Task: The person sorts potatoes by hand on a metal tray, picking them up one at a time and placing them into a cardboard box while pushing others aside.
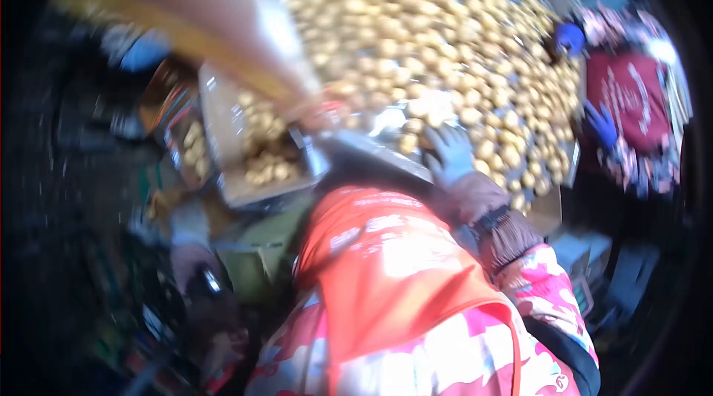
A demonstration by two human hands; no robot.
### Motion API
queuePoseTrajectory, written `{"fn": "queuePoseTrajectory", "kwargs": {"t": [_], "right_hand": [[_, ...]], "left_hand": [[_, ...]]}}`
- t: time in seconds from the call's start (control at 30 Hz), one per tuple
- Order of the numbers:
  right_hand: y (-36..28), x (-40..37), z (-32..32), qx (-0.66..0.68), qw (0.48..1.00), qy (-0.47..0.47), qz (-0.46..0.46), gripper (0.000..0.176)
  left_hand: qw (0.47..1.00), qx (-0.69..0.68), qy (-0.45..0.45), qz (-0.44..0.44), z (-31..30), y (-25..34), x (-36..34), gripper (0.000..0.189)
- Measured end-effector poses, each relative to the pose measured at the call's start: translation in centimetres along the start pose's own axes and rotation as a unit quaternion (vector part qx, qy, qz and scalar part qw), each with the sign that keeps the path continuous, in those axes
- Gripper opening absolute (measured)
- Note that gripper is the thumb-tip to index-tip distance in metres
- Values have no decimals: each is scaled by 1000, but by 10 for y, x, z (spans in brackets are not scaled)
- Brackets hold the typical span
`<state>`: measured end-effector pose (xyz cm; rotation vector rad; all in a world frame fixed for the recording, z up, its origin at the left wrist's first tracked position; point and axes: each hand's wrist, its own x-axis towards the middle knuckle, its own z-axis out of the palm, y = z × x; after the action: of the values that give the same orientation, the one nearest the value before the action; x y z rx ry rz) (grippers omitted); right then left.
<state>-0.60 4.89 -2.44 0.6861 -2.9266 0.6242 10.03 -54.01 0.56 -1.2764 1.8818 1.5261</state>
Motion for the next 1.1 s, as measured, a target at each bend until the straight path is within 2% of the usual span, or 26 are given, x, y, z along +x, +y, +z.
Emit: {"fn": "queuePoseTrajectory", "kwargs": {"t": [0.03,0.1,0.17,0.2,0.3,0.37,0.4,0.47,0.53,0.6,0.67,0.73,0.77,0.83,0.9,0.93,1.0,1.07,1.1], "right_hand": [[-1,-1,-3,-1,1000,12,4,60],[1,-10,-4,-43,997,46,51,62],[-1,-25,-11,-60,990,85,96,59],[4,-37,-16,-72,986,100,114,58],[34,-81,-34,-42,976,132,166,53],[55,-114,-39,-40,972,164,166,51],[52,-123,-57,-80,958,143,235,48],[94,-162,-57,-62,915,106,383,39],[116,-186,-83,-55,879,145,450,34],[168,-192,-107,-96,854,169,483,32],[242,-184,-118,-162,871,237,399,36],[273,-136,-129,-26,836,224,501,42],[306,-128,-103,10,894,185,409,45],[292,-93,-70,-104,901,153,391,49],[221,-37,-55,-246,839,197,443,49],[202,-39,-43,-239,839,235,428,48],[169,-69,-43,-229,902,140,337,43],[135,-91,-94,43,929,57,363,37],[138,-104,-93,73,925,68,367,36]], "left_hand": [[993,-82,-64,-47,37,15,-4,29],[965,-133,-188,-126,121,37,-24,33],[934,-132,-306,-126,200,59,-60,37],[916,-154,-358,-93,235,70,-83,42],[913,9,-407,8,319,99,-102,45],[891,-19,-452,-31,351,105,-84,47],[880,-32,-471,-53,364,106,-78,48],[889,-39,-454,-48,389,103,-75,52],[905,-45,-422,-46,404,105,-77,57],[925,-43,-375,-51,413,103,-80,60],[935,-33,-351,-42,416,101,-83,63],[943,-28,-330,-36,419,102,-80,66],[946,-26,-322,-39,420,102,-78,66],[948,-30,-312,-53,420,95,-73,67],[947,-48,-311,-64,422,94,-66,68],[951,-33,-301,-58,422,98,-71,68],[957,-12,-284,-50,424,103,-80,67],[950,-44,-303,-64,420,94,-68,67],[945,-61,-313,-69,421,93,-65,67]]}}
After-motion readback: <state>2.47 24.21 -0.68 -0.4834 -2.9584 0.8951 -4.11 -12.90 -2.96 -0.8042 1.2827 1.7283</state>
